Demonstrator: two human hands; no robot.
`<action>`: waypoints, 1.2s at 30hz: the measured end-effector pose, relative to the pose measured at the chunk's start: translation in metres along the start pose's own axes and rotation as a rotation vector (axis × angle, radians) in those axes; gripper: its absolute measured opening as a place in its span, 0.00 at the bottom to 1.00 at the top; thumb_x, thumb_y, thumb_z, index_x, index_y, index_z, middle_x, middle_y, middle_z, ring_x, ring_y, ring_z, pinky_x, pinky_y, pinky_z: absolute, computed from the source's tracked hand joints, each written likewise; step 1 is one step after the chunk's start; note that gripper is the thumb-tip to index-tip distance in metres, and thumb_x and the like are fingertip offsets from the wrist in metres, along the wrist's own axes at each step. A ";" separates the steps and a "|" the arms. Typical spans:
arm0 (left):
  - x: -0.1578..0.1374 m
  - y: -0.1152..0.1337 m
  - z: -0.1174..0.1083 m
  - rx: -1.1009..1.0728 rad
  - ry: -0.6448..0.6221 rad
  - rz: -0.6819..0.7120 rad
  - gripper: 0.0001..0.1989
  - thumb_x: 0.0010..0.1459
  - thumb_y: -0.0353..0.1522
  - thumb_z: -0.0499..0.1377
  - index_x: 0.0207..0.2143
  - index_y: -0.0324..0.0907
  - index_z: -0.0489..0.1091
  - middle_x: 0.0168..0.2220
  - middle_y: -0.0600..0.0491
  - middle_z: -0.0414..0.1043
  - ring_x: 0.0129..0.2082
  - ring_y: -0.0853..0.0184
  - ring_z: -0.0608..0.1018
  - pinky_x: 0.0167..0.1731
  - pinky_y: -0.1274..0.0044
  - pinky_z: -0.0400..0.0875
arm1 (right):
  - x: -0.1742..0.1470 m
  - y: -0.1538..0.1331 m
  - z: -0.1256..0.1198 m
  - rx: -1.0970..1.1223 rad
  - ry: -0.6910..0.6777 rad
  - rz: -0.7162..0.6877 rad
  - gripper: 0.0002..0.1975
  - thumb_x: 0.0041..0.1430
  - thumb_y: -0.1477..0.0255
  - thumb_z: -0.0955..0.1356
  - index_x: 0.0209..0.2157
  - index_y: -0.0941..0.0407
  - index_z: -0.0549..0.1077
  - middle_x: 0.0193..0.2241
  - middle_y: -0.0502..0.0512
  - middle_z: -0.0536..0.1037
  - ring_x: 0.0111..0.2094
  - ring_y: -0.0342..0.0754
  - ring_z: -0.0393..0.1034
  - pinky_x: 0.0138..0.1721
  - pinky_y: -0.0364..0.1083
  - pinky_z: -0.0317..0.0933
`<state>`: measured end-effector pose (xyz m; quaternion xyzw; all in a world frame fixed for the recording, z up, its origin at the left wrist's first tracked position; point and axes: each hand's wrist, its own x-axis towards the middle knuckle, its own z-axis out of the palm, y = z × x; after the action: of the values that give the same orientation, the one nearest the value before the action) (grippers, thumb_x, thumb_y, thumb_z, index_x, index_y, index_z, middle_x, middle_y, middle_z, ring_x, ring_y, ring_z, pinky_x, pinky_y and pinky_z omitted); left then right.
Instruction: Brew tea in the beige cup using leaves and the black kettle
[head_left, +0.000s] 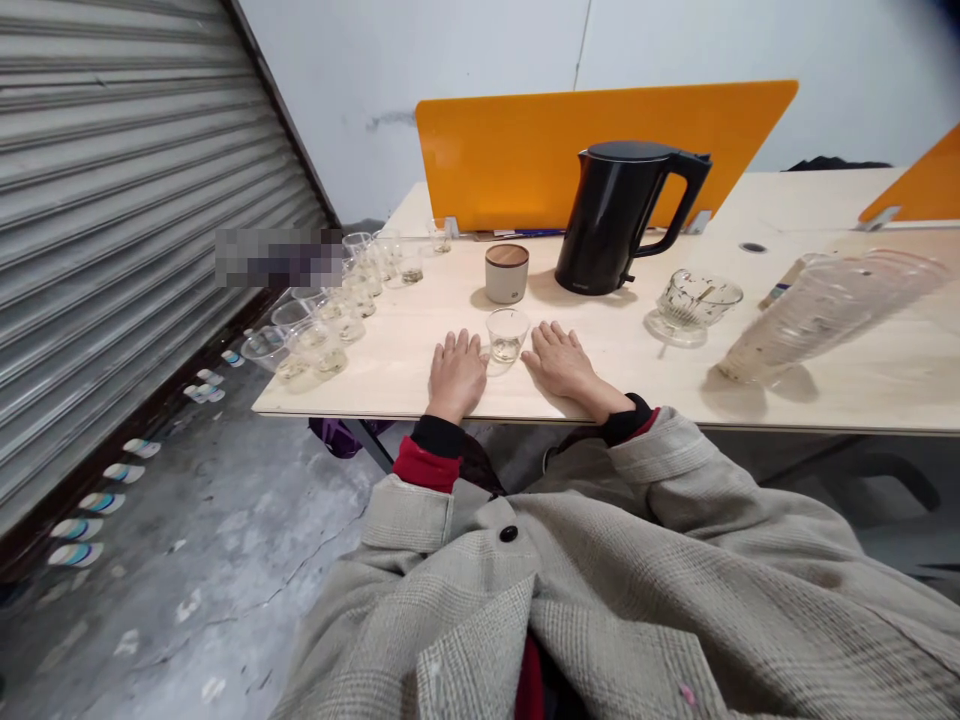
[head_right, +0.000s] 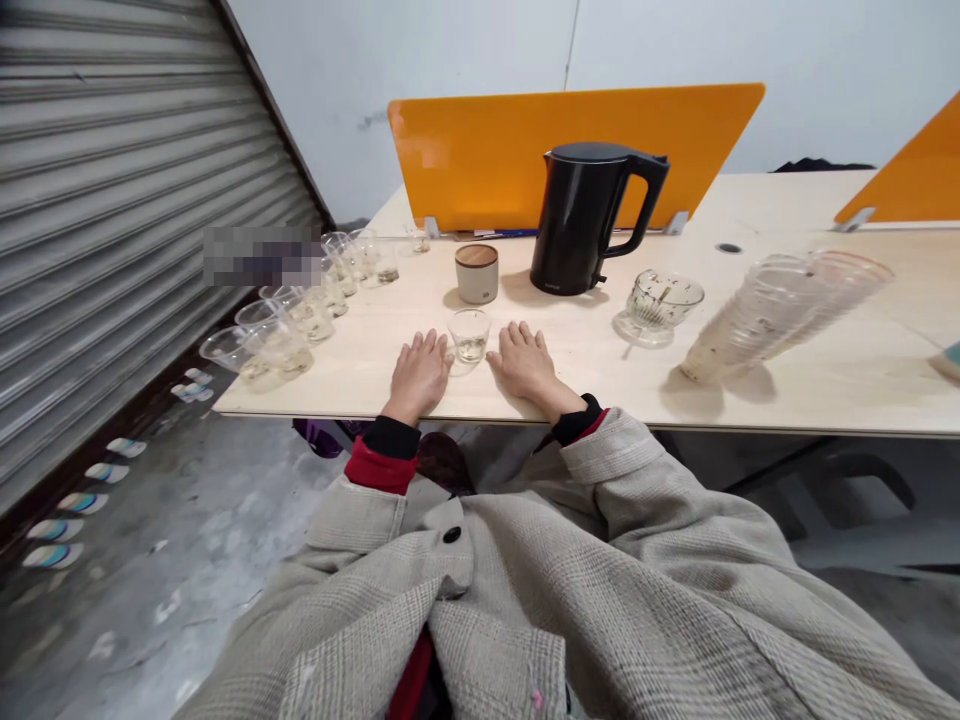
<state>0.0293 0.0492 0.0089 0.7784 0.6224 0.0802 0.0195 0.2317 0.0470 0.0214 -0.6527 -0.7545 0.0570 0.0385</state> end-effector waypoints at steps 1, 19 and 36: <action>0.000 0.000 0.000 -0.002 0.001 -0.001 0.31 0.78 0.40 0.41 0.76 0.37 0.57 0.79 0.44 0.52 0.79 0.47 0.54 0.77 0.55 0.50 | 0.000 0.000 0.000 0.000 0.001 0.000 0.36 0.77 0.61 0.54 0.76 0.69 0.55 0.78 0.70 0.50 0.79 0.66 0.41 0.77 0.66 0.41; -0.001 0.000 -0.003 0.013 0.014 0.004 0.31 0.77 0.39 0.40 0.76 0.38 0.58 0.78 0.44 0.54 0.79 0.48 0.56 0.76 0.55 0.52 | 0.002 0.009 0.005 0.101 0.078 -0.054 0.33 0.76 0.63 0.57 0.73 0.69 0.60 0.77 0.71 0.55 0.78 0.66 0.46 0.76 0.65 0.44; 0.001 -0.001 0.001 -0.017 0.012 0.002 0.31 0.78 0.40 0.40 0.76 0.38 0.56 0.79 0.44 0.53 0.79 0.46 0.56 0.76 0.55 0.51 | -0.010 0.175 -0.046 0.217 0.857 0.597 0.21 0.73 0.65 0.63 0.52 0.66 0.77 0.40 0.78 0.83 0.46 0.65 0.79 0.51 0.60 0.67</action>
<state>0.0286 0.0500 0.0081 0.7782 0.6210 0.0904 0.0224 0.4111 0.0639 0.0436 -0.7962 -0.4422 -0.1285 0.3924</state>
